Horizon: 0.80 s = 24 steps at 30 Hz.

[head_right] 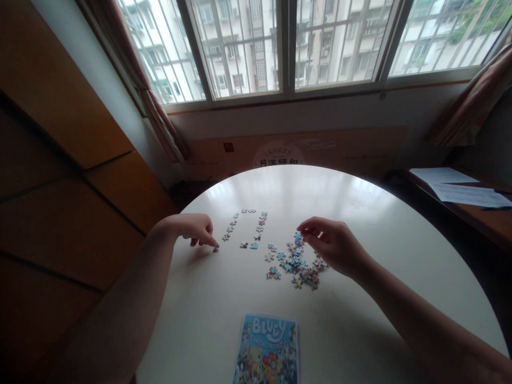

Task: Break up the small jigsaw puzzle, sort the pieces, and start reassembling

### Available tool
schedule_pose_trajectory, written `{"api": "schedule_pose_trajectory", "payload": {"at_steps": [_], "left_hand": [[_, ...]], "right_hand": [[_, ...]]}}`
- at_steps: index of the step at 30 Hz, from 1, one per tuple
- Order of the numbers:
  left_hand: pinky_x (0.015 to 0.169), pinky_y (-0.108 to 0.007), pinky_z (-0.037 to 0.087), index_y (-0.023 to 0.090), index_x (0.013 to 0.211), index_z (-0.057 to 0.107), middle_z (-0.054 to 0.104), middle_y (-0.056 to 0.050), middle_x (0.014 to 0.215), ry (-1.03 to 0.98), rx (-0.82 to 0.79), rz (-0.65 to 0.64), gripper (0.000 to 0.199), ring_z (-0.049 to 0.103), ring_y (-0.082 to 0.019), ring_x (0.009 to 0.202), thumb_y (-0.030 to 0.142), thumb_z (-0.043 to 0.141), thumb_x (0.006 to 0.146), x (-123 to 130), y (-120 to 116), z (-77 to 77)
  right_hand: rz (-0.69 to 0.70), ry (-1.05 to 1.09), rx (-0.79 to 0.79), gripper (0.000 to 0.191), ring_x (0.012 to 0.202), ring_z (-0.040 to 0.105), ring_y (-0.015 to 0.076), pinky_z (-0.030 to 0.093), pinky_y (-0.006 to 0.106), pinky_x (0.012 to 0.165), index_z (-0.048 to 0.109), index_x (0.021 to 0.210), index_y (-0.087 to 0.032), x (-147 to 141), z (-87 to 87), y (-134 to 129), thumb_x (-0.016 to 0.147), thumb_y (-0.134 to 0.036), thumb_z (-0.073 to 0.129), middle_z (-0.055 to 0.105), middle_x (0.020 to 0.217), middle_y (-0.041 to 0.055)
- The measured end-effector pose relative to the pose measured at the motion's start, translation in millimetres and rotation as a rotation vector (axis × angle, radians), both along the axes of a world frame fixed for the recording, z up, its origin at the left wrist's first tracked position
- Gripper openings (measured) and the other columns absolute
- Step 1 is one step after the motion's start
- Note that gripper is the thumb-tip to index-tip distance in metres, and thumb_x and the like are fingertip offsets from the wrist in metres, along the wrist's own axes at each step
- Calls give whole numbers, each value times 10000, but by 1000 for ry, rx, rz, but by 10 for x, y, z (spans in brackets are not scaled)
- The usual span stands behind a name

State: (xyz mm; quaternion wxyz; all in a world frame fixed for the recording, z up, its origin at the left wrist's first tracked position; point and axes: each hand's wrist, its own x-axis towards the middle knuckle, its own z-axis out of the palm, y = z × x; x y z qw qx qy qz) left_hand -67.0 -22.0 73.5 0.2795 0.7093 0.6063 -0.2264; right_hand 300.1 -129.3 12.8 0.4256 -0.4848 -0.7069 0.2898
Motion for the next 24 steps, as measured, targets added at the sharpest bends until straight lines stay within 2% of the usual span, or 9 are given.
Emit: {"api": "schedule_pose_trajectory", "payload": {"at_steps": [5,12,13,15,17,19,21,24], "left_hand": [[579,-300,377,196,638,685,725,-81,742,21,-37,-34,321,658,-235,714,503,773,609,68,12,-68],[574,-305,390,184,650,687,720,-86,700,-1,30,-47,354,655,-235,671,529,766,642,77,10,-77],[580,-306,402,182,671,696,723,-84,708,-26,80,-39,360,655,-233,666,539,746,671,72,18,-75],[622,-304,437,184,771,735,745,-81,791,-100,278,-23,344,666,-231,705,525,686,758,70,48,-94],[708,-297,468,199,922,767,760,-74,954,-170,544,-47,283,679,-230,826,428,614,852,86,98,-155],[796,-286,472,223,1034,773,740,-59,1111,-202,739,-110,265,668,-221,945,293,553,903,113,153,-249],[830,-276,469,243,1073,777,717,-42,1184,-209,789,-158,307,658,-207,982,205,514,919,138,198,-347],[794,-263,476,278,1064,790,708,-16,1200,-213,764,-187,349,660,-190,957,163,488,932,154,239,-454]], "right_hand": [[3,-4,-18,241,745,694,194,535,257,541,727,961,-188,6,-14,2,848,-365,610,714,803,70],[11,-4,-18,239,741,694,193,540,263,552,722,966,-194,16,-16,10,854,-373,610,713,808,67],[14,-5,-17,237,740,693,191,541,262,554,722,970,-195,17,-18,13,855,-371,610,713,809,65],[16,-4,-17,231,739,692,189,541,260,554,721,974,-196,19,-27,17,856,-363,612,714,813,64],[17,-7,-20,225,738,692,187,540,257,551,722,973,-196,19,-38,17,854,-356,617,715,816,65],[15,-12,-25,222,735,692,186,537,253,545,724,973,-195,18,-48,15,853,-349,620,716,818,66],[15,-15,-27,218,733,692,185,533,249,538,726,975,-194,18,-54,14,853,-339,618,716,817,66],[13,-15,-25,217,736,691,184,526,243,529,727,974,-192,20,-54,18,855,-333,613,714,814,66]]}}
